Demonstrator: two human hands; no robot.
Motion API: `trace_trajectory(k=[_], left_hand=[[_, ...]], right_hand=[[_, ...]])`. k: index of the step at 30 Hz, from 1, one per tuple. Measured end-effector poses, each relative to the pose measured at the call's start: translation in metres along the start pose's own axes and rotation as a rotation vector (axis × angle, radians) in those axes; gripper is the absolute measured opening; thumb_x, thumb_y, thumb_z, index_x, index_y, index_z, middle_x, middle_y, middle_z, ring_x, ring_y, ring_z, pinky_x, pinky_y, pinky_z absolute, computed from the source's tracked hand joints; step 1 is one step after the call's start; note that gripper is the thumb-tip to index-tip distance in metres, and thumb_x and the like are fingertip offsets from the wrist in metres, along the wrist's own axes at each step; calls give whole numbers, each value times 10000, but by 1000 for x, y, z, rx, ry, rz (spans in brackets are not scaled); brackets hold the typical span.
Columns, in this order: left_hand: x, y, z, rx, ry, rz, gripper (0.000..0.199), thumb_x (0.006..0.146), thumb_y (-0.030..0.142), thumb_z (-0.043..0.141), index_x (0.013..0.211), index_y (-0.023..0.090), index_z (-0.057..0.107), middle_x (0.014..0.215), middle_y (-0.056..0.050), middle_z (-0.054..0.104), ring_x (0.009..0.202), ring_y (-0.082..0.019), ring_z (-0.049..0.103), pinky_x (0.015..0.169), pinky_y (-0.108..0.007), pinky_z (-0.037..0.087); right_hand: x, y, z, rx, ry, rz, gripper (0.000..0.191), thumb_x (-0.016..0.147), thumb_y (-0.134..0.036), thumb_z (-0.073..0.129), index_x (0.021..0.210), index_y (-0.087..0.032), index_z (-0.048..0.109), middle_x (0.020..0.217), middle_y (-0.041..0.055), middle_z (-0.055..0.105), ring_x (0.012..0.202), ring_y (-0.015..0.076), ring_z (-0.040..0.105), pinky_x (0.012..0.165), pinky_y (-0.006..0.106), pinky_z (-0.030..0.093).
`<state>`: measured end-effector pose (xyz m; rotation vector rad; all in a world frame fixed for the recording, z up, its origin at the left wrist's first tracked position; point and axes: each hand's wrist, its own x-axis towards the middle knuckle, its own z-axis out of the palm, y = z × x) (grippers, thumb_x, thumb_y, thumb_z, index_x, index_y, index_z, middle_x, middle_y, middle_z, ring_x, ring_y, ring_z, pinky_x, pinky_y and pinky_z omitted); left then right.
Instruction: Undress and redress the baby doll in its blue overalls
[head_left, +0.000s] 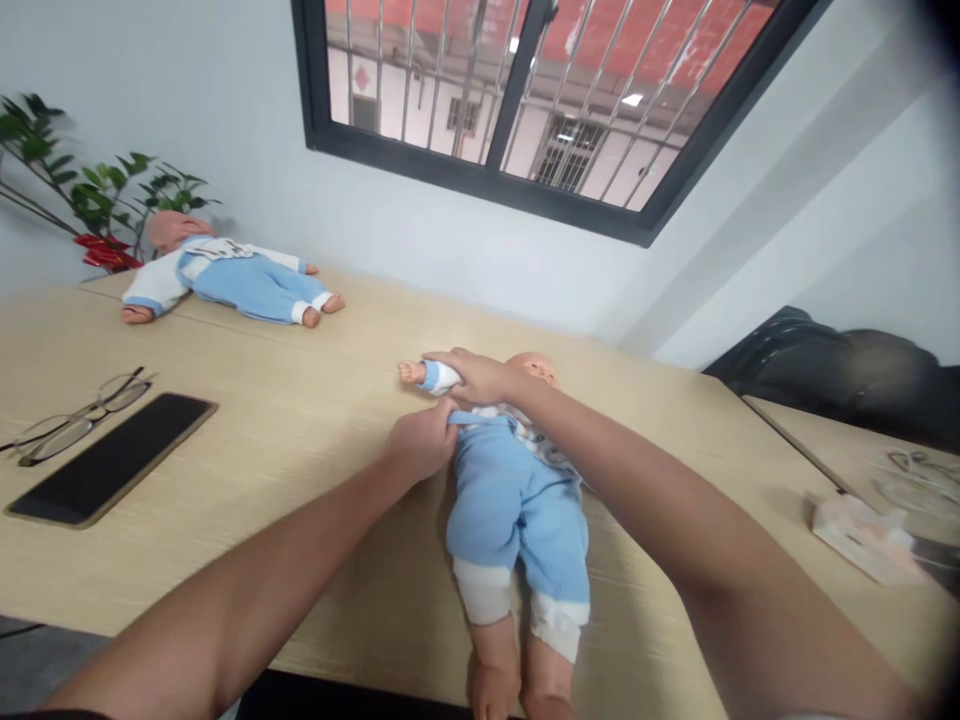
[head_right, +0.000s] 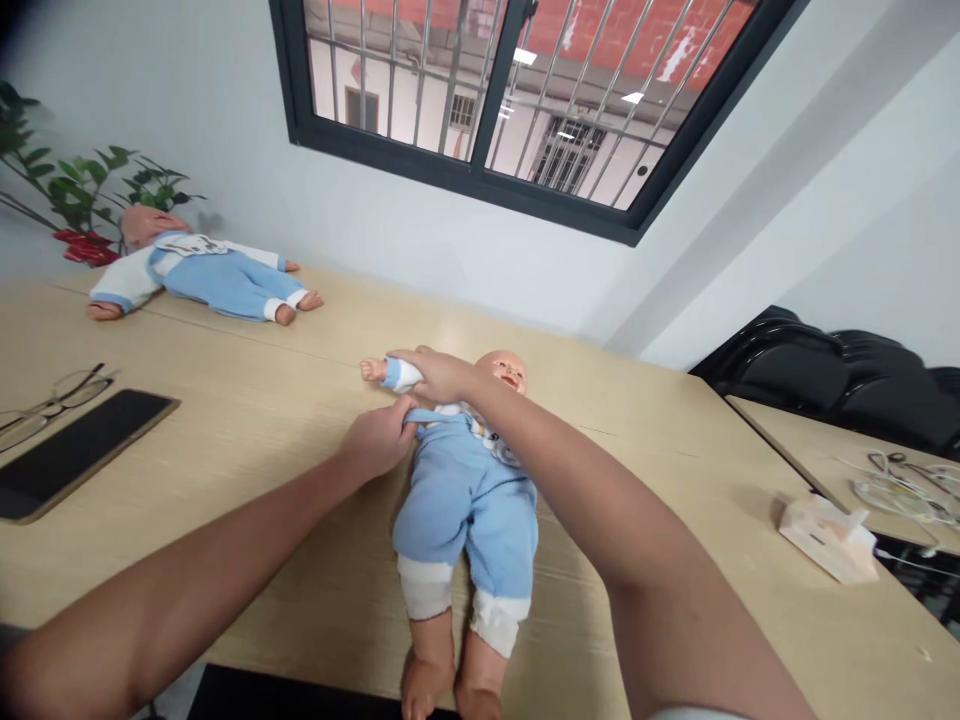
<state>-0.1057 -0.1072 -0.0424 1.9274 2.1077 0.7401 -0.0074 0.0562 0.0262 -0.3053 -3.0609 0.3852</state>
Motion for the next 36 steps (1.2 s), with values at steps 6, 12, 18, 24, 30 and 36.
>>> trace_trajectory(k=[6, 12, 18, 24, 30, 36], left_hand=[[-10, 7, 1, -116, 111, 41, 252, 1004, 294, 419, 1216, 240, 544, 972, -76, 741, 906, -285, 717, 777, -342, 477], [-18, 10, 5, -267, 260, 79, 203, 1011, 325, 419, 1157, 234, 528, 1005, -75, 735, 920, -267, 715, 792, -336, 484], [-14, 6, 11, -501, 229, 47, 166, 1006, 328, 409, 1106, 231, 500, 863, -35, 702, 761, -223, 685, 699, -306, 470], [-2, -7, 18, -742, 158, 85, 138, 963, 297, 419, 1049, 228, 501, 786, 16, 639, 683, -169, 616, 666, -272, 468], [-1, -8, 12, -529, 207, 87, 184, 919, 260, 477, 1080, 233, 564, 934, -21, 708, 852, -205, 672, 764, -305, 491], [2, -9, 2, -480, 277, 113, 194, 933, 335, 534, 1084, 226, 589, 960, -44, 721, 896, -213, 680, 815, -317, 514]], right_hand=[[-49, -9, -29, -23, 157, 69, 577, 753, -84, 550, 1326, -148, 577, 1223, 137, 601, 1174, 285, 558, 998, 397, 452], [-87, -38, -46, -123, 20, 166, 457, 750, -69, 601, 1178, -206, 685, 1144, 101, 618, 1070, 258, 600, 889, 343, 467], [-100, -48, -46, -118, -93, 112, 516, 729, -30, 596, 1200, -206, 709, 1123, 100, 616, 1105, 257, 602, 904, 347, 471], [-99, -53, -39, -126, -156, 87, 462, 745, -120, 660, 1187, -234, 730, 1181, 118, 629, 1096, 288, 601, 944, 409, 474], [-76, -69, -31, 530, -173, 238, 253, 899, -220, 506, 1027, -210, 724, 1118, 53, 695, 1088, 225, 611, 971, 357, 462], [-67, -70, -22, 848, 55, 467, 214, 828, -402, 641, 795, -191, 640, 699, -33, 550, 647, 132, 451, 614, 255, 366]])
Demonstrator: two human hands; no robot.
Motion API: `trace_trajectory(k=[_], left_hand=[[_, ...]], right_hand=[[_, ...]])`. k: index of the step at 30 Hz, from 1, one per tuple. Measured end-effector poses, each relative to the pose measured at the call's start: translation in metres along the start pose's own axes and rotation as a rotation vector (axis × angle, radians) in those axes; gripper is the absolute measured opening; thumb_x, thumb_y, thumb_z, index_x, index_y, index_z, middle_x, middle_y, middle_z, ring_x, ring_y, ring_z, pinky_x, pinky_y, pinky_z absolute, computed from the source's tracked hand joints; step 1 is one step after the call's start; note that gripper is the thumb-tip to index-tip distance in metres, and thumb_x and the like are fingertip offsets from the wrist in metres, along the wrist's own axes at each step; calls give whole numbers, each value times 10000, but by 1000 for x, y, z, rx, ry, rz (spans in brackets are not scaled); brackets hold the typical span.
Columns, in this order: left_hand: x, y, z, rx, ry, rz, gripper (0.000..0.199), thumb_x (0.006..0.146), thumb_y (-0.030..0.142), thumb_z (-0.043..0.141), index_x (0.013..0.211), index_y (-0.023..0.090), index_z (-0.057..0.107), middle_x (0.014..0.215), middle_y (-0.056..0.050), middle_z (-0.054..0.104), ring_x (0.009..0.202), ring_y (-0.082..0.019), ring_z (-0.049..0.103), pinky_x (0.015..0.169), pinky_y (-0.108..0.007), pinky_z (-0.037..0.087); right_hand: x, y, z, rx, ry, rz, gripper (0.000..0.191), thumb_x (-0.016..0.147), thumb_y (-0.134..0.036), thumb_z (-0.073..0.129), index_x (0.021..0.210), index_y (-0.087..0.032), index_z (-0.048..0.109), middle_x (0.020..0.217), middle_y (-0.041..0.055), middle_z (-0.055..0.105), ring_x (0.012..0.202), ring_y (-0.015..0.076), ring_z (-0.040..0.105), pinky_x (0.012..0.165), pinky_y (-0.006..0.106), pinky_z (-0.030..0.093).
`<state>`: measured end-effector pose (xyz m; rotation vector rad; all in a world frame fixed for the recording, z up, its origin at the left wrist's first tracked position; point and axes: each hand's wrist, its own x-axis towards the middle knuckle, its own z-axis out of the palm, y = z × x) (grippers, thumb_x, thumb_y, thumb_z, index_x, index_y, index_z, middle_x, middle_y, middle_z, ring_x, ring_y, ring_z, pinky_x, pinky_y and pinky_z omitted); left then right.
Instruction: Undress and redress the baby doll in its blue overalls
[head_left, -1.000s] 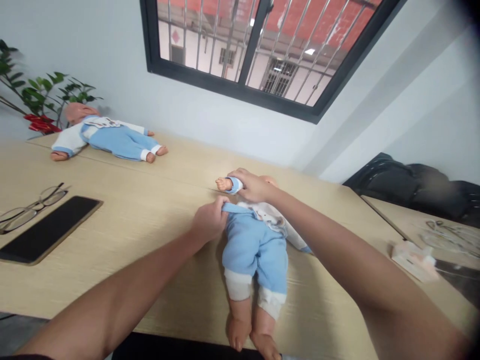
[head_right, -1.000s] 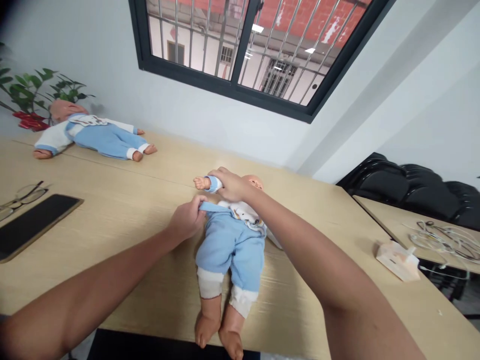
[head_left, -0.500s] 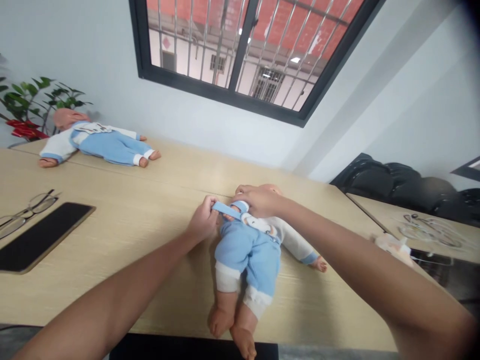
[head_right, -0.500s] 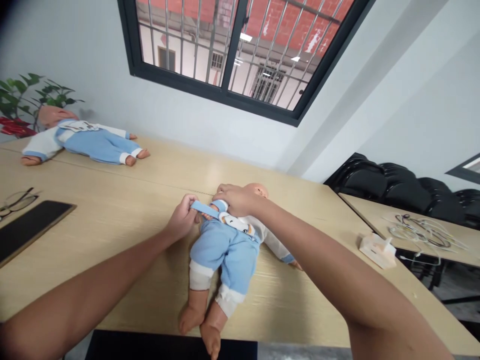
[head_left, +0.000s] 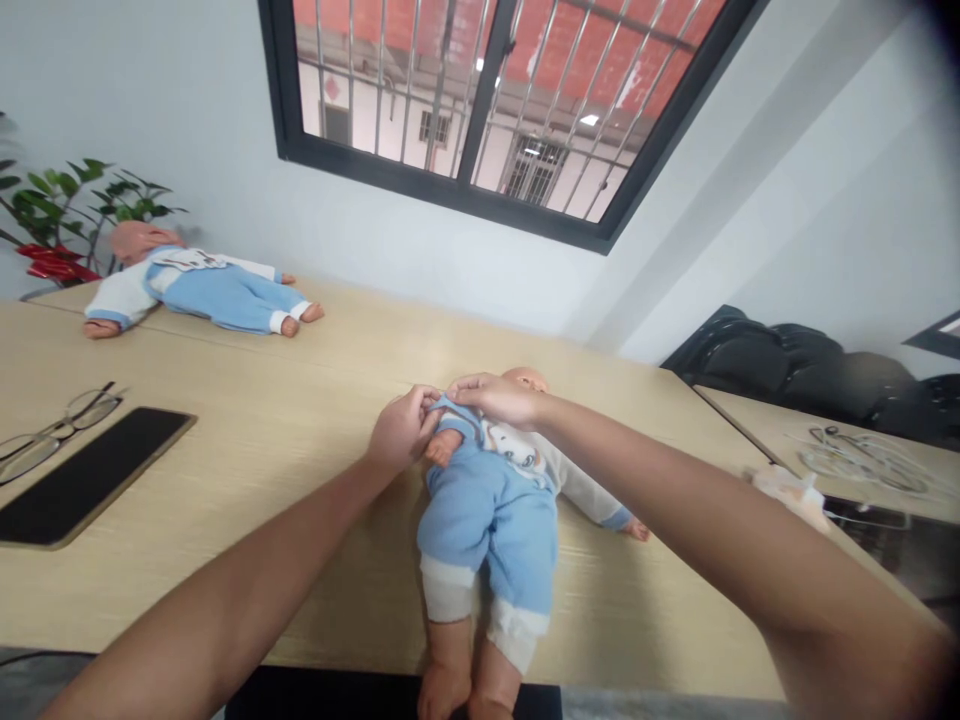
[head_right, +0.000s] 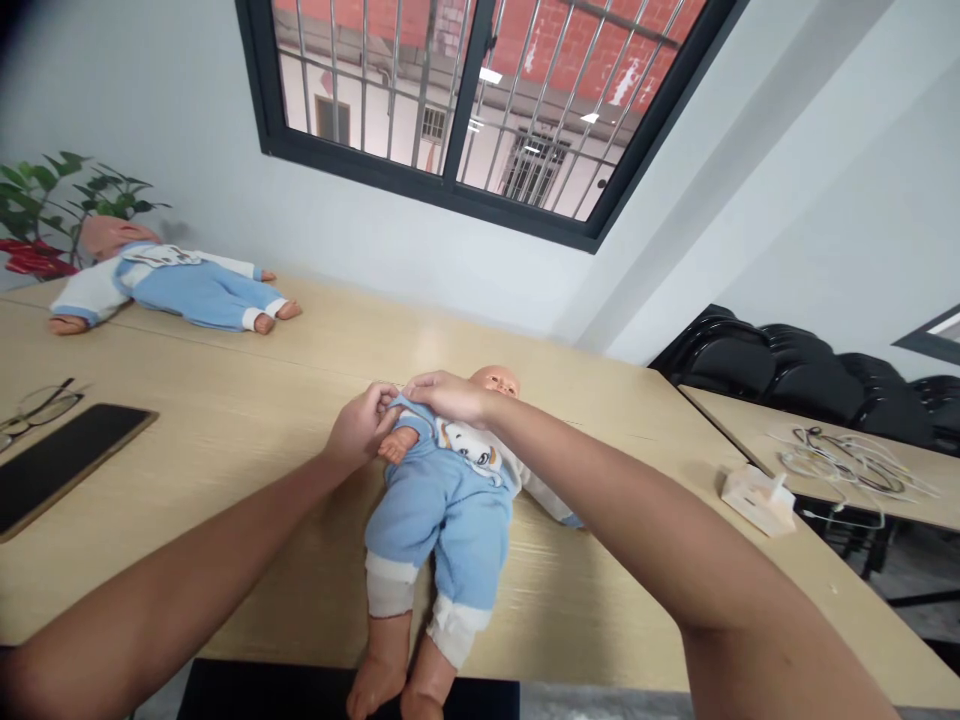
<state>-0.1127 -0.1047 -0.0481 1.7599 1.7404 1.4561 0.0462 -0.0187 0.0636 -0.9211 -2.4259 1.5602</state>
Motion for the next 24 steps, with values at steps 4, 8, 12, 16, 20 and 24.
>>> trace_trajectory(k=[4, 8, 12, 16, 20, 24], left_hand=[[-2, 6, -14, -41, -34, 132, 316, 971, 431, 490, 1181, 208, 568, 866, -26, 685, 814, -200, 663, 783, -307, 505], [-6, 21, -28, 186, -304, 316, 563, 903, 572, 593, 1356, 239, 557, 813, -18, 703, 745, -239, 682, 751, -332, 491], [-7, 30, -28, 352, -365, 265, 666, 870, 552, 650, 1464, 281, 521, 1007, -79, 769, 900, -310, 736, 788, -357, 513], [-4, 24, -22, 273, -340, 294, 535, 843, 303, 634, 1377, 282, 612, 1206, -71, 742, 1055, -277, 717, 904, -347, 533], [-4, 19, -24, 60, -308, 370, 528, 798, 229, 641, 1325, 240, 660, 1192, -65, 736, 1010, -228, 706, 919, -317, 535], [-3, 17, -33, -144, -337, 322, 477, 780, 210, 648, 1254, 222, 705, 1052, -47, 734, 815, -171, 674, 769, -280, 536]], right_hand=[[1, 4, -8, 4, 67, 15, 212, 813, -399, 615, 767, -192, 622, 724, -16, 561, 656, 132, 453, 586, 245, 338], [4, 2, -13, -39, 117, 55, 200, 795, -388, 613, 740, -196, 596, 689, -18, 544, 622, 129, 437, 561, 250, 330], [10, 1, -14, -134, 147, 114, 276, 808, -411, 637, 660, -198, 545, 581, -40, 452, 542, 114, 361, 519, 267, 284], [20, 5, -14, -316, 105, 201, 365, 833, -484, 676, 644, -191, 567, 538, -37, 456, 502, 105, 343, 493, 272, 253], [38, 11, -19, -625, 229, 303, 326, 895, -452, 614, 775, -160, 698, 677, 26, 650, 571, 129, 520, 530, 261, 348], [54, 18, -34, -774, 302, 403, 335, 902, -392, 627, 867, -87, 762, 870, 151, 753, 783, 215, 679, 644, 274, 434]])
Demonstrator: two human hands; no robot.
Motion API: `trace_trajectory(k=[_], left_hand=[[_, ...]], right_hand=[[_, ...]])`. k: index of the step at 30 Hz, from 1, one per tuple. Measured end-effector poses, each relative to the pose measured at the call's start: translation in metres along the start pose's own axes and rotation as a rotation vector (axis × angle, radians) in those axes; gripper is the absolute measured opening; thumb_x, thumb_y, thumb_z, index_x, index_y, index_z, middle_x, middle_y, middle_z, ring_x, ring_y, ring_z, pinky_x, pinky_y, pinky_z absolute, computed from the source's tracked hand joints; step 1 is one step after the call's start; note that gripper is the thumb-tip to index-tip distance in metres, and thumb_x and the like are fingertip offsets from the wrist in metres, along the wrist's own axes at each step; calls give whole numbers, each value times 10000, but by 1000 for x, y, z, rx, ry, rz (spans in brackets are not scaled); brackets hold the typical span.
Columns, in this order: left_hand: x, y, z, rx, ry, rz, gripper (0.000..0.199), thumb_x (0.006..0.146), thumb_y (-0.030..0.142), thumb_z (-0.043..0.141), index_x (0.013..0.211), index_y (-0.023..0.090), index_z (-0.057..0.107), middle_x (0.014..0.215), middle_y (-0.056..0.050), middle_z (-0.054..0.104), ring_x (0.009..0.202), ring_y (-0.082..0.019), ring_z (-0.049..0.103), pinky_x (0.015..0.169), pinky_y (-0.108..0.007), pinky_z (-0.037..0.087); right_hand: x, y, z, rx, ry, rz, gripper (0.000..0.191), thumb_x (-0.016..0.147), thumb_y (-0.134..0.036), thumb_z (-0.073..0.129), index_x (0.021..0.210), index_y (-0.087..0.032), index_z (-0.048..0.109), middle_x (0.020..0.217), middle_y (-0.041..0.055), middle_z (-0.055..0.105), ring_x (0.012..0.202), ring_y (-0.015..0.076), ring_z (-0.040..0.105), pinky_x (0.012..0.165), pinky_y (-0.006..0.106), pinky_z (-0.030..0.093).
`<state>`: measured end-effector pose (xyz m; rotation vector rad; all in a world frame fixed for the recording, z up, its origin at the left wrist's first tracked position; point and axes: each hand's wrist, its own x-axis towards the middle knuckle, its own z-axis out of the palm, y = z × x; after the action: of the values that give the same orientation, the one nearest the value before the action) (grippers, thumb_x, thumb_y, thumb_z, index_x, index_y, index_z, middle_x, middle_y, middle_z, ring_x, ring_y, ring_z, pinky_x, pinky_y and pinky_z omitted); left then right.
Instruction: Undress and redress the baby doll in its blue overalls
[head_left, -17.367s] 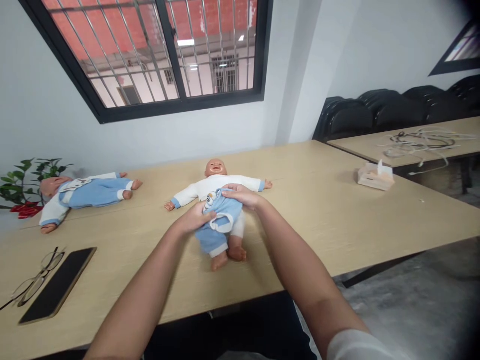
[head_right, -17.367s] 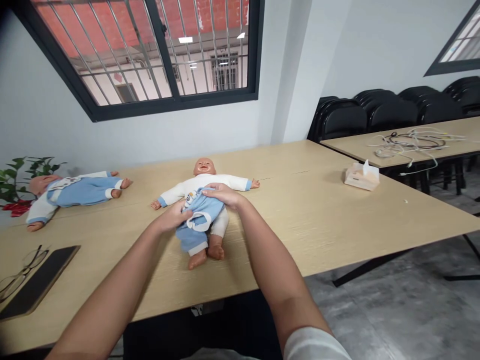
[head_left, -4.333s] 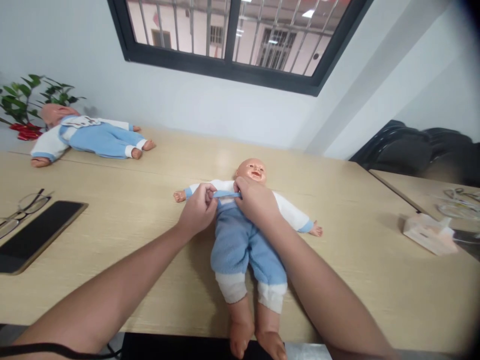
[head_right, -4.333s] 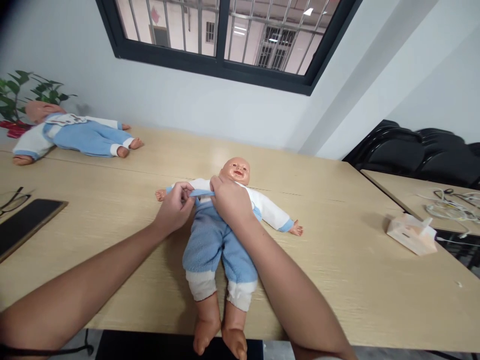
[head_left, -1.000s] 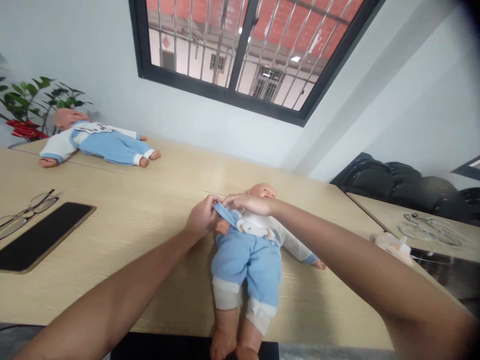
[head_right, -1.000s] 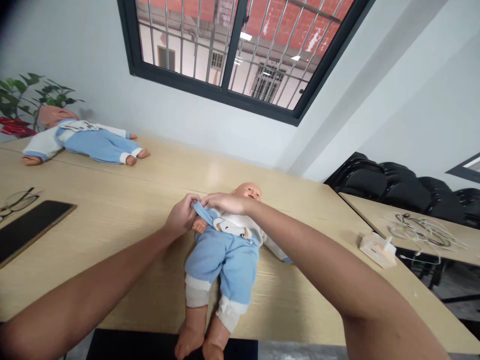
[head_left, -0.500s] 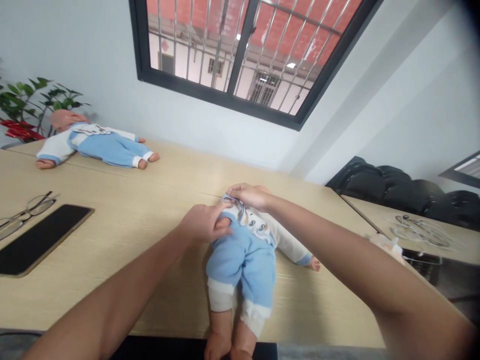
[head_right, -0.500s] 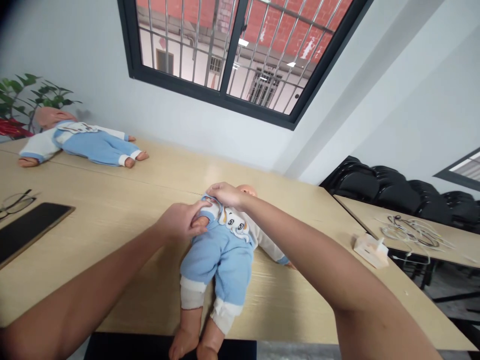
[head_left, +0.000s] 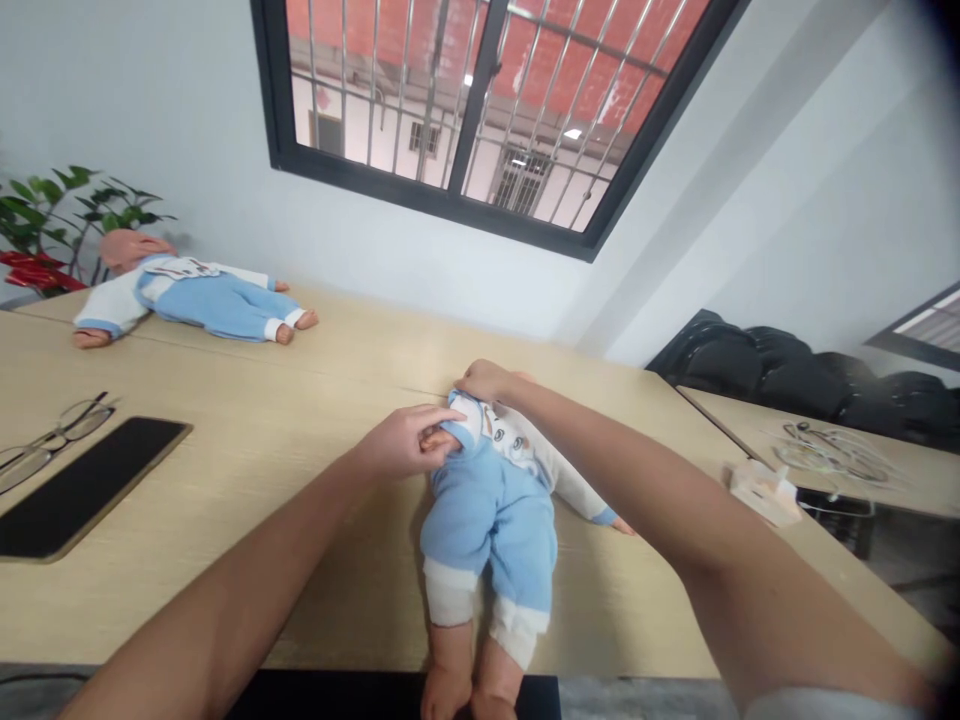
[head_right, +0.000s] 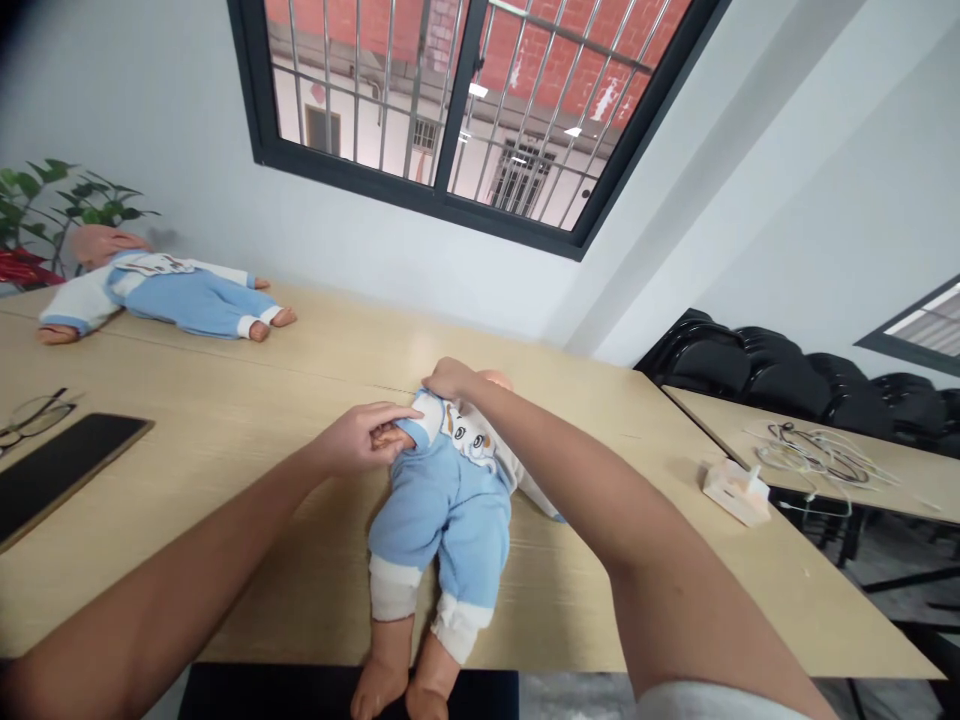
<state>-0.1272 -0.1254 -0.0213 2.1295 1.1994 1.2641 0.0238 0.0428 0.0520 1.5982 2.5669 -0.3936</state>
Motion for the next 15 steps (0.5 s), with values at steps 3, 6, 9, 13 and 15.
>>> trace_trajectory(k=[3, 6, 9, 13, 15], left_hand=[[0, -11, -10, -255, -10, -162, 453, 798, 229, 626, 1245, 192, 691, 900, -23, 710, 609, -118, 612, 598, -246, 506], [1, -31, -19, -492, 9, -293, 448, 805, 270, 587, 1226, 133, 656, 695, 21, 634, 486, -109, 565, 495, -236, 487], [1, -49, -23, -579, 52, -368, 444, 800, 285, 527, 1190, 101, 633, 552, 50, 571, 431, -127, 550, 442, -234, 469], [-1, -58, -21, -611, 15, -386, 458, 834, 316, 502, 1223, 96, 605, 568, 28, 619, 434, -136, 573, 469, -249, 489], [-2, -60, -21, -616, 2, -390, 464, 859, 349, 513, 1241, 99, 598, 590, 21, 630, 461, -142, 593, 493, -261, 506]], right_hand=[[7, 13, -8, -63, 34, 81, 337, 893, -345, 667, 969, -34, 772, 967, 229, 761, 966, 280, 706, 737, 284, 464], [2, 32, -20, -88, 64, 155, 330, 890, -318, 685, 1001, -18, 766, 1013, 266, 753, 1048, 318, 699, 776, 299, 472], [-7, 51, -33, -60, 86, 212, 278, 877, -310, 703, 896, -38, 758, 908, 247, 747, 976, 328, 707, 742, 315, 467], [-17, 58, -35, 107, 34, 262, 306, 888, -353, 689, 694, -117, 675, 551, 103, 602, 624, 236, 635, 579, 309, 416], [-23, 56, -28, 247, -25, 259, 357, 917, -399, 650, 656, -157, 624, 462, 30, 496, 475, 171, 511, 502, 295, 361]])
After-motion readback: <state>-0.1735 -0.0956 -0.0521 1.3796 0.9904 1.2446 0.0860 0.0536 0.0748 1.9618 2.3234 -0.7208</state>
